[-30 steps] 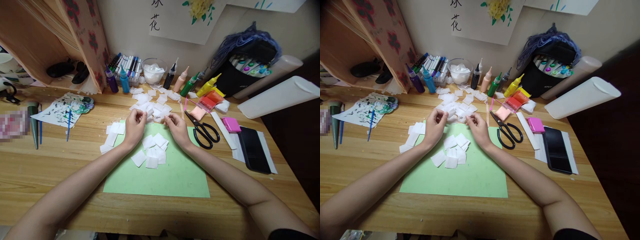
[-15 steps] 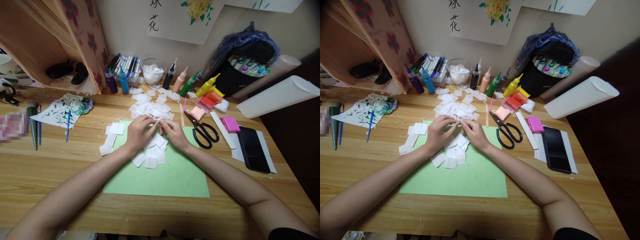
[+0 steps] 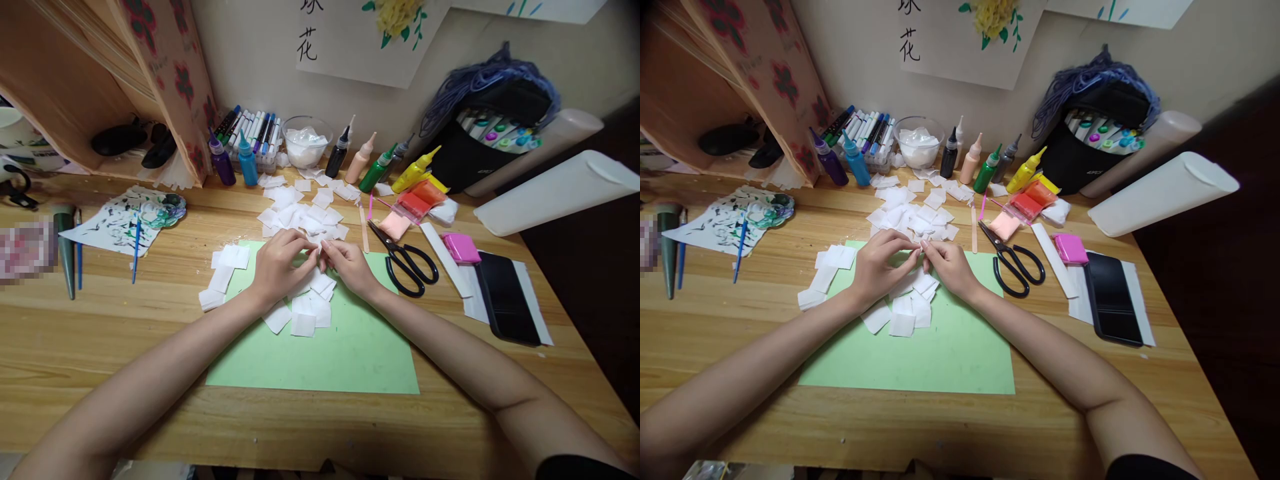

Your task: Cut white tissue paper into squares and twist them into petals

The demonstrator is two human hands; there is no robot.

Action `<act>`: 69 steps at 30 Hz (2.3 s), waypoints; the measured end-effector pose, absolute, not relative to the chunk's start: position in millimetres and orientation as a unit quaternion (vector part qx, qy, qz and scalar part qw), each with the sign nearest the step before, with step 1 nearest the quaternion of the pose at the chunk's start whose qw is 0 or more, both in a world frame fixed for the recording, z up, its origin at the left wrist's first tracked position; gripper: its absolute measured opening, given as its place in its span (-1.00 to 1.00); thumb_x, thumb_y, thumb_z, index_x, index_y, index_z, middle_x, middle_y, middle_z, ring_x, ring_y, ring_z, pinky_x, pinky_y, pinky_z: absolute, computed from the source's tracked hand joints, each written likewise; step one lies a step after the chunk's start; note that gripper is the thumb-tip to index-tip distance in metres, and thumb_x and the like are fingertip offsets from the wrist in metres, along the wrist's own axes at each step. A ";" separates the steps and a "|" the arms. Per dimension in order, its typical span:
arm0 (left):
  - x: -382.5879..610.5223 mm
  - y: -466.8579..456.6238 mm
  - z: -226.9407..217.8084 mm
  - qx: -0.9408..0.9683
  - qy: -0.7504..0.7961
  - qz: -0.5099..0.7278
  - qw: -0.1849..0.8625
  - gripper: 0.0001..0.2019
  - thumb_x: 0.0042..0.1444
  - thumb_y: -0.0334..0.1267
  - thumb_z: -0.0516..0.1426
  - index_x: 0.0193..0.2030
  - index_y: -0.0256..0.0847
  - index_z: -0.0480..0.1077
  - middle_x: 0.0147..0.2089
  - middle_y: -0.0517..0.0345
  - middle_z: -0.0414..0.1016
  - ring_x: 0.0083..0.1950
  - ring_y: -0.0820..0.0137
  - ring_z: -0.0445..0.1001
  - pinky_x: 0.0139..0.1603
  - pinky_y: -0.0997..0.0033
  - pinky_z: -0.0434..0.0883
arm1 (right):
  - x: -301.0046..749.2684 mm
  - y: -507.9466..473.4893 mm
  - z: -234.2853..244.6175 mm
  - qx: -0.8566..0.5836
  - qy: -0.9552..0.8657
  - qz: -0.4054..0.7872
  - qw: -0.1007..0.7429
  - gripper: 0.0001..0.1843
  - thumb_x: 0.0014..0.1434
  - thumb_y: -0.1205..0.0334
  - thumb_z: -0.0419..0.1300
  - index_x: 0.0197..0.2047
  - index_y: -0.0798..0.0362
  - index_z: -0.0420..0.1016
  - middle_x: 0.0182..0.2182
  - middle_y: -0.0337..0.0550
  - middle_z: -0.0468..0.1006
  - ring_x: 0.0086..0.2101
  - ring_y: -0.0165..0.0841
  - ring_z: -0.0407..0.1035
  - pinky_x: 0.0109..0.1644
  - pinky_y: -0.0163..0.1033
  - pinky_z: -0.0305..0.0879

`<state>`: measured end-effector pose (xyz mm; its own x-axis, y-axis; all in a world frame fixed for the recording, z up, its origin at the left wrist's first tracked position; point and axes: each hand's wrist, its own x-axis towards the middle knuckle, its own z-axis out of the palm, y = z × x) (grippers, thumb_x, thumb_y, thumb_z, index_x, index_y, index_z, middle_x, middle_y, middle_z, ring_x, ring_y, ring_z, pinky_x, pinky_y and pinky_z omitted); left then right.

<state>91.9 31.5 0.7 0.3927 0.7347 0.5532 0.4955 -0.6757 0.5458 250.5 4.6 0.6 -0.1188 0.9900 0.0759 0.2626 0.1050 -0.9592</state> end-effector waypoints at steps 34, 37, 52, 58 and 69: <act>89.8 40.9 1.0 0.735 0.404 0.384 0.386 -0.79 0.18 -0.27 0.06 -0.05 -0.19 0.33 -0.27 0.16 0.38 -0.31 0.47 0.34 -0.27 0.45 0.31 | 251.2 4.8 -2.0 -0.509 -0.623 0.449 0.388 -0.77 0.18 0.14 0.10 -0.40 0.11 0.41 -0.58 -0.28 0.37 -0.52 -0.45 0.22 -0.42 -0.33 0.11; 89.5 40.5 0.1 0.732 0.413 0.390 0.377 -0.81 0.18 -0.27 0.05 -0.07 -0.19 0.33 -0.29 0.16 0.37 -0.32 0.46 0.33 -0.28 0.45 0.30 | 251.3 5.0 -2.2 -0.509 -0.610 0.450 0.408 -0.72 0.22 0.12 0.04 -0.42 0.11 0.38 -0.60 -0.28 0.35 -0.53 -0.47 0.21 -0.42 -0.33 0.11; 90.1 39.3 0.6 0.735 0.440 0.391 0.337 -0.85 0.15 -0.30 0.07 -0.13 -0.18 0.31 -0.35 0.21 0.34 -0.35 0.48 0.33 -0.30 0.45 0.30 | 250.3 5.1 -2.6 -0.524 -0.595 0.447 0.414 -0.73 0.21 0.09 0.08 -0.39 0.11 0.40 -0.64 -0.29 0.36 -0.57 -0.48 0.16 -0.47 -0.34 0.07; 91.2 33.5 5.7 0.777 0.453 0.369 0.235 -0.94 0.08 -0.32 0.13 -0.29 -0.20 0.32 -0.25 0.15 0.37 -0.23 0.42 0.34 -0.24 0.41 0.30 | 250.2 5.5 -3.6 -0.535 -0.580 0.439 0.430 -0.67 0.19 0.04 0.09 -0.45 0.11 0.42 -0.65 -0.28 0.36 -0.57 -0.48 0.18 -0.46 -0.33 0.09; 92.6 30.7 4.2 0.805 0.420 0.362 0.209 -0.91 0.07 -0.27 0.13 -0.42 -0.21 0.35 -0.37 0.16 0.39 -0.31 0.42 0.35 -0.32 0.44 0.27 | 250.2 4.9 -1.7 -0.535 -0.605 0.422 0.412 -0.53 0.24 0.06 0.03 -0.64 0.10 0.34 -0.67 -0.26 0.35 -0.58 -0.48 0.15 -0.44 -0.32 0.08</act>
